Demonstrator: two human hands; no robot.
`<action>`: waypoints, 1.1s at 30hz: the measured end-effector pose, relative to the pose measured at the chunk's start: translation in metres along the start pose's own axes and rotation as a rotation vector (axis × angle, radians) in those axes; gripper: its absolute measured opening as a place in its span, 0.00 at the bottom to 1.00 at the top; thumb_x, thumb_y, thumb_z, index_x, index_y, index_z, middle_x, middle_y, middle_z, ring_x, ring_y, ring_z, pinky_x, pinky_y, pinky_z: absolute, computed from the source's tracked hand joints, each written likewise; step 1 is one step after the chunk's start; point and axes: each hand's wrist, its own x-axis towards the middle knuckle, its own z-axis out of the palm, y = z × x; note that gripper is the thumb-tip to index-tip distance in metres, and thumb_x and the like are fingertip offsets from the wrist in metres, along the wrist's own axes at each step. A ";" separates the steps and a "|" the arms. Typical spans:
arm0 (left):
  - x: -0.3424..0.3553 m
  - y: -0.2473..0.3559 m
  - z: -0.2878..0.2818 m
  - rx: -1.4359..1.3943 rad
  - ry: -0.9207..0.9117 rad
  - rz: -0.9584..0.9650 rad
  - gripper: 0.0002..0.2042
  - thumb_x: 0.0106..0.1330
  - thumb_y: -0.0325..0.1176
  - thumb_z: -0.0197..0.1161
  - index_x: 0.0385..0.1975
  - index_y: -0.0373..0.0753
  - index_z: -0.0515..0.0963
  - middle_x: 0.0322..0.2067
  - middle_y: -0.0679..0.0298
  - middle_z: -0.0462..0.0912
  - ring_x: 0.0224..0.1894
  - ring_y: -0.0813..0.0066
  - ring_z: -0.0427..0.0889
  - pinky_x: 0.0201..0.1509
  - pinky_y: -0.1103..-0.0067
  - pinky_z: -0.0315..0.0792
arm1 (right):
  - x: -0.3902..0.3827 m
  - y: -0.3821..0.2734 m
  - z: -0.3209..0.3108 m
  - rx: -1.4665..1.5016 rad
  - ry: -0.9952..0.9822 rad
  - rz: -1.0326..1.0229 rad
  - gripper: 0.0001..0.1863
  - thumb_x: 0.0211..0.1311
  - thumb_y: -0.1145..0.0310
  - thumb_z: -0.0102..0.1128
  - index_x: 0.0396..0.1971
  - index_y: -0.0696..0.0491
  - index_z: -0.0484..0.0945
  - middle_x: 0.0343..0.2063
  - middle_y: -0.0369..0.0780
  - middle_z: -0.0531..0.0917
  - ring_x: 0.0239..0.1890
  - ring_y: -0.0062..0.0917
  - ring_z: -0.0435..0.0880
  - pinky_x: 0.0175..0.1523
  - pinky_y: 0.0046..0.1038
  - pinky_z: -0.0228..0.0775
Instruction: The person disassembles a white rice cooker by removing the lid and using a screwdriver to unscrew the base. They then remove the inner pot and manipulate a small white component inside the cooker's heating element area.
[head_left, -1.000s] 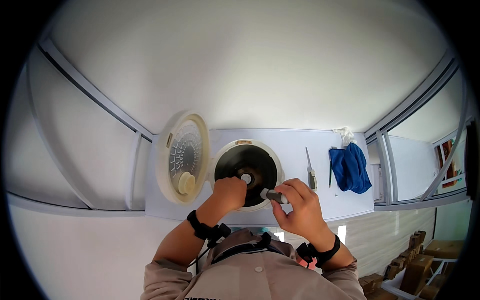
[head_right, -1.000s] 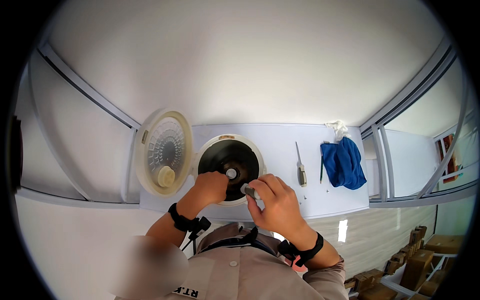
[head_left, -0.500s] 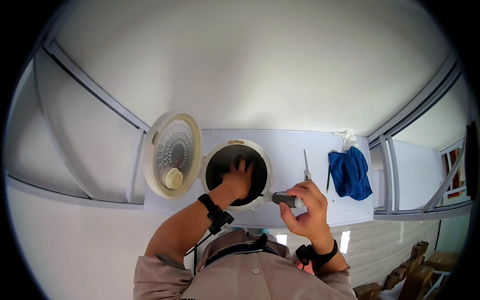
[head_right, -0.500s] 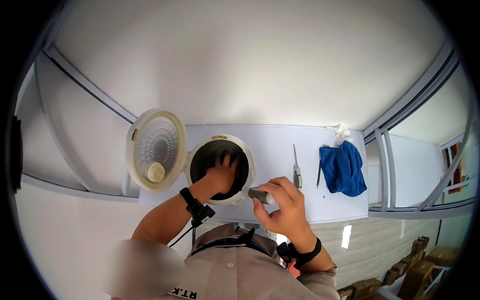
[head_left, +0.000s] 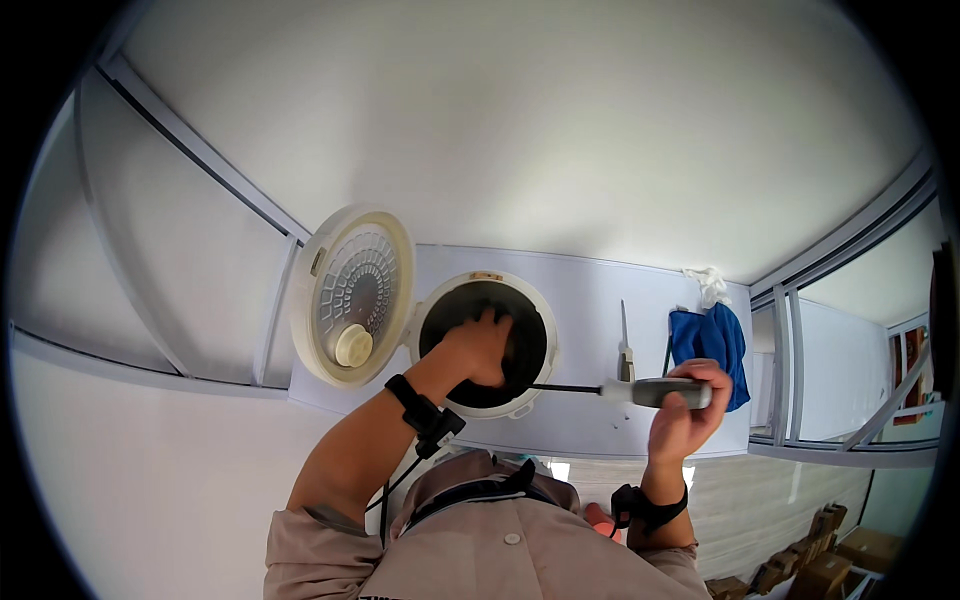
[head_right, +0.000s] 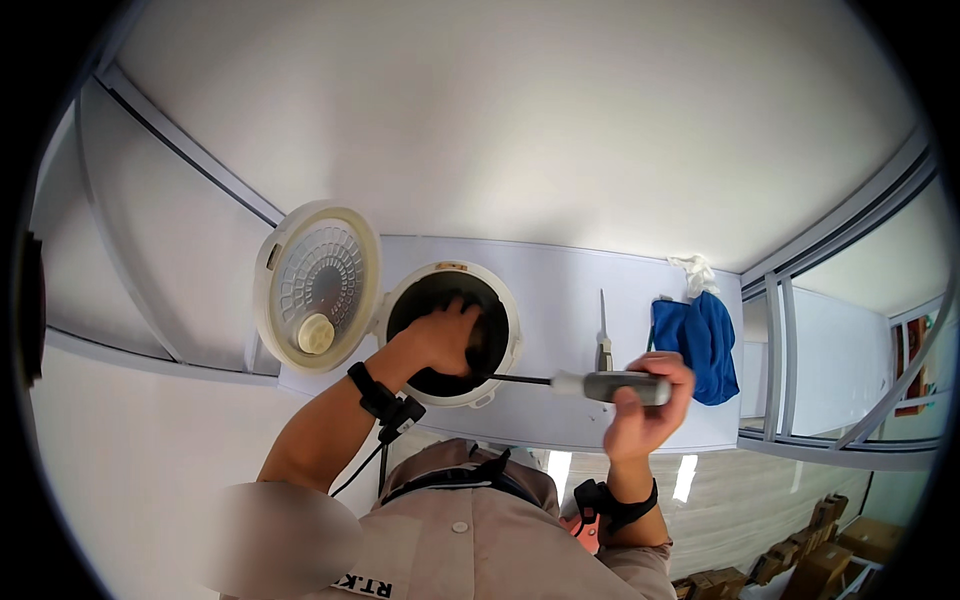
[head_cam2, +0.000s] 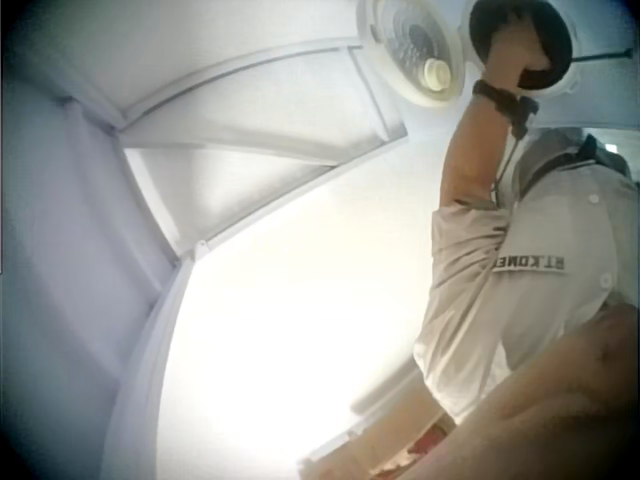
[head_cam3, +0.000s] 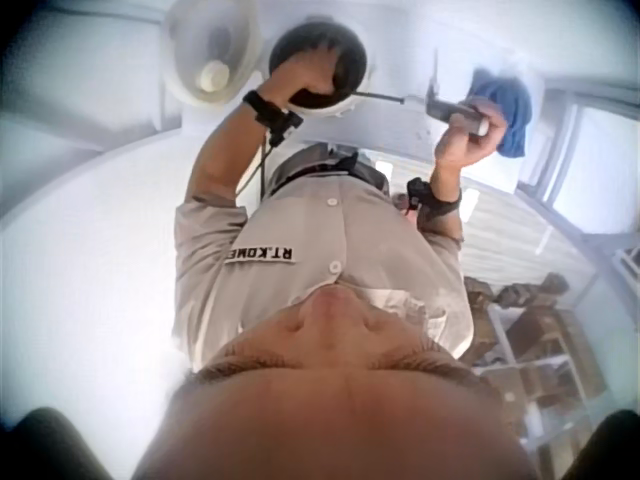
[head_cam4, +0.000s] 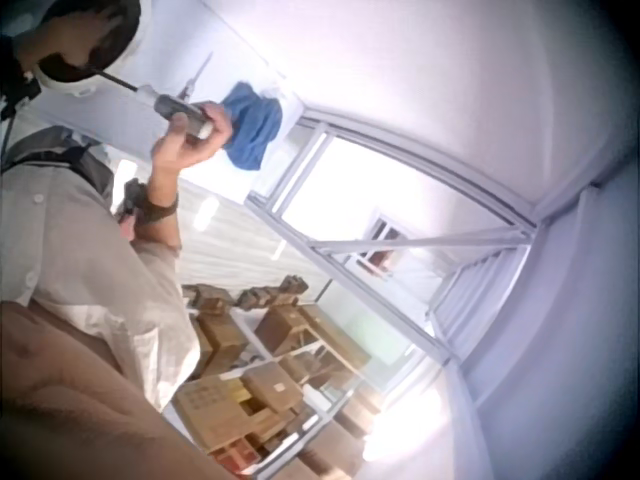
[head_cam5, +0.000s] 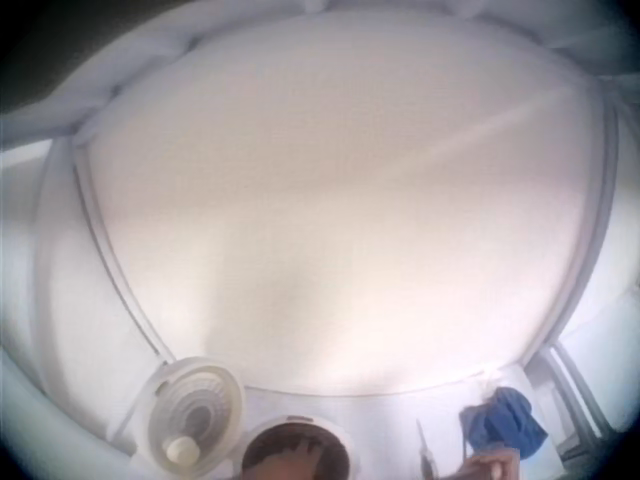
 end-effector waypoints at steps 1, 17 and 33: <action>-0.003 0.000 -0.005 -0.014 -0.016 0.006 0.52 0.45 0.43 0.80 0.73 0.38 0.58 0.71 0.40 0.60 0.67 0.32 0.69 0.67 0.56 0.74 | 0.002 0.003 -0.003 0.068 0.089 0.038 0.24 0.54 0.68 0.66 0.51 0.56 0.71 0.38 0.41 0.76 0.36 0.22 0.73 0.42 0.23 0.68; 0.007 -0.020 0.003 -0.176 0.047 0.018 0.50 0.49 0.39 0.76 0.74 0.38 0.57 0.68 0.38 0.63 0.66 0.35 0.71 0.71 0.58 0.69 | -0.027 0.139 0.003 -0.770 -0.389 0.671 0.26 0.65 0.62 0.58 0.62 0.57 0.71 0.46 0.57 0.83 0.48 0.50 0.84 0.54 0.43 0.74; -0.007 -0.010 0.014 -0.142 0.110 -0.019 0.54 0.44 0.43 0.79 0.77 0.50 0.59 0.72 0.47 0.60 0.71 0.30 0.60 0.74 0.54 0.65 | -0.056 0.172 0.064 -1.003 -0.576 0.524 0.33 0.66 0.56 0.65 0.65 0.58 0.67 0.52 0.56 0.74 0.46 0.56 0.83 0.51 0.48 0.79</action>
